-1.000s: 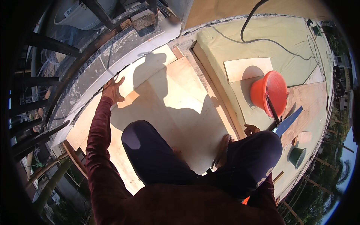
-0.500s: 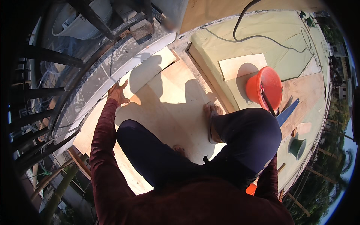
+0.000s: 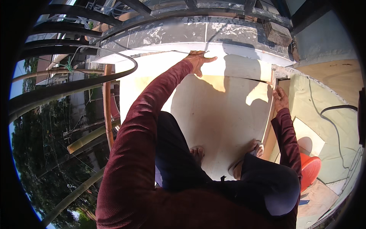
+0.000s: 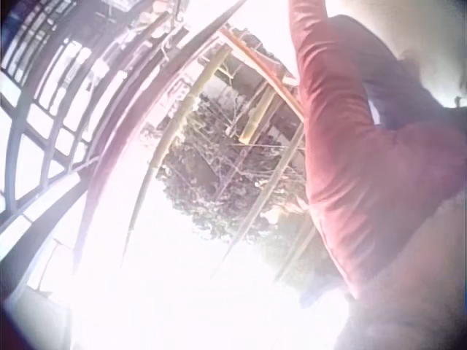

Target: The person measures and marks a plywood sheet with a tape measure and marker, then uses a hand saw to cut along the marked line. The person repositions the plywood and repeats the measuring and cutting process.

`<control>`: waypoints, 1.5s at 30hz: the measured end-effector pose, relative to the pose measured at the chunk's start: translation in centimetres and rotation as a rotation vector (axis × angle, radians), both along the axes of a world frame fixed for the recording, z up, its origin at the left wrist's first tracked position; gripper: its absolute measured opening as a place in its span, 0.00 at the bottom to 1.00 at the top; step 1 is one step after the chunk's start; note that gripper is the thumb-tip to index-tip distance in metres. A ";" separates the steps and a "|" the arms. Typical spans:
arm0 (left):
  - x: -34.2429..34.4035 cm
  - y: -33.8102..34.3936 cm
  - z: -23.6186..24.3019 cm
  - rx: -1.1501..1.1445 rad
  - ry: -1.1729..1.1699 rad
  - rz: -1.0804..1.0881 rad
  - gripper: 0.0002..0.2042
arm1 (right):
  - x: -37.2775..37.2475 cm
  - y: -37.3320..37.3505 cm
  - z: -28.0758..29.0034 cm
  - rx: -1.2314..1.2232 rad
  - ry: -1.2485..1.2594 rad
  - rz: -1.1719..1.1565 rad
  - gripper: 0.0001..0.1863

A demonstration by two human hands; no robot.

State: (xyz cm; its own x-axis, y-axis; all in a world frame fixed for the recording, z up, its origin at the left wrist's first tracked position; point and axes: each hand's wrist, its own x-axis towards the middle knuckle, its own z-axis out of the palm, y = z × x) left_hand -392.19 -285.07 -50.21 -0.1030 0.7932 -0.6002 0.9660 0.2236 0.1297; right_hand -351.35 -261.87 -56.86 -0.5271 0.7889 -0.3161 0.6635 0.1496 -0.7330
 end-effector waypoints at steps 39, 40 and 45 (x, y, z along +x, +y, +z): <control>11.8 -10.6 3.0 -0.005 -0.069 -0.204 0.60 | 9.8 -9.9 2.4 -0.022 -0.332 0.402 0.13; 11.8 -10.3 3.2 -0.006 -0.042 -0.217 0.61 | 9.8 -9.9 2.5 0.004 -0.344 0.395 0.15; 12.5 -9.2 3.9 0.060 0.003 -0.255 0.59 | 10.2 -9.2 3.4 0.205 -0.301 0.364 0.20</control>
